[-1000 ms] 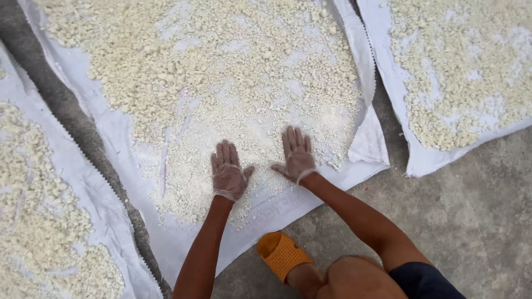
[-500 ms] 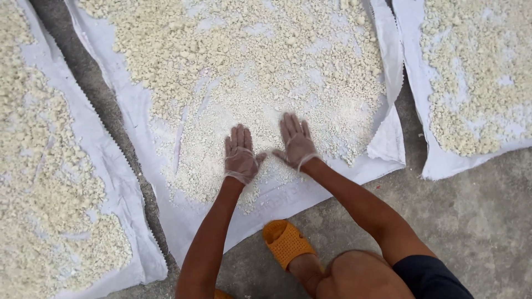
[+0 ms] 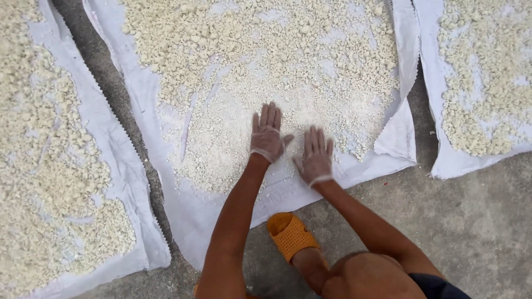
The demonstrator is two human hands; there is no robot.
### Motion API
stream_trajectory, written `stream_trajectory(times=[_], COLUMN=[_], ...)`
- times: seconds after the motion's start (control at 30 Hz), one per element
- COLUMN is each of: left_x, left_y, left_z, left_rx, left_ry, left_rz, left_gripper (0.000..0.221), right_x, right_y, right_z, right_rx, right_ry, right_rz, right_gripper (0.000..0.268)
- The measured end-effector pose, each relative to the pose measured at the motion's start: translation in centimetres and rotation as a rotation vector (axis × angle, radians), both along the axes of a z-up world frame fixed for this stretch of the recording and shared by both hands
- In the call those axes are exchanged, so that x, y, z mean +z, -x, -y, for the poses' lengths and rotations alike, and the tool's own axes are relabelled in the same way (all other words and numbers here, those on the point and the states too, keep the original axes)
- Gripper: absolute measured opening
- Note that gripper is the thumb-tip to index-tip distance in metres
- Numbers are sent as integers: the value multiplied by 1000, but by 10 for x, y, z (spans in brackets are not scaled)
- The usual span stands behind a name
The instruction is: The person spreads small white granules evenly across a large white sack using both gloved hands. They repeatedly pat, rub, and smooth the granules to create a uniform layer. The person adjusts the sack edges and continues spreading until the surface appears level.
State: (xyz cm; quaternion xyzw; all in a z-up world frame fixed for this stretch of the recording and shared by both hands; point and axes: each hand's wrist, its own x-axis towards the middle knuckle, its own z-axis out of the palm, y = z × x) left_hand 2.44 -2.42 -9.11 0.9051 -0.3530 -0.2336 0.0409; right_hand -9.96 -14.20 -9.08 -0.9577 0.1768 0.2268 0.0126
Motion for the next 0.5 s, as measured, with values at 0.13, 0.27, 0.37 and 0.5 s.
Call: stream_trajectory(times=[0.13,0.27,0.37,0.5], left_x=[-12,18,36,31], left_y=[-20,-22,8,63], left_z=[11,5,-37,-116], left_rx=[13,87,64,19], left_ry=[-19,18,105,-15], left_rz=[74,-11,-40,19], left_gripper=[91,87,87,96], right_x=[-16,2,13,-1], right_y=[-6,-51,-37,29], right_z=[10,23,38,92], right_rx=[30,28,35,-203], right_ry=[27,-1,-70,-29], right_rz=[-20,33,72,158], right_gripper=[91,98,102,106])
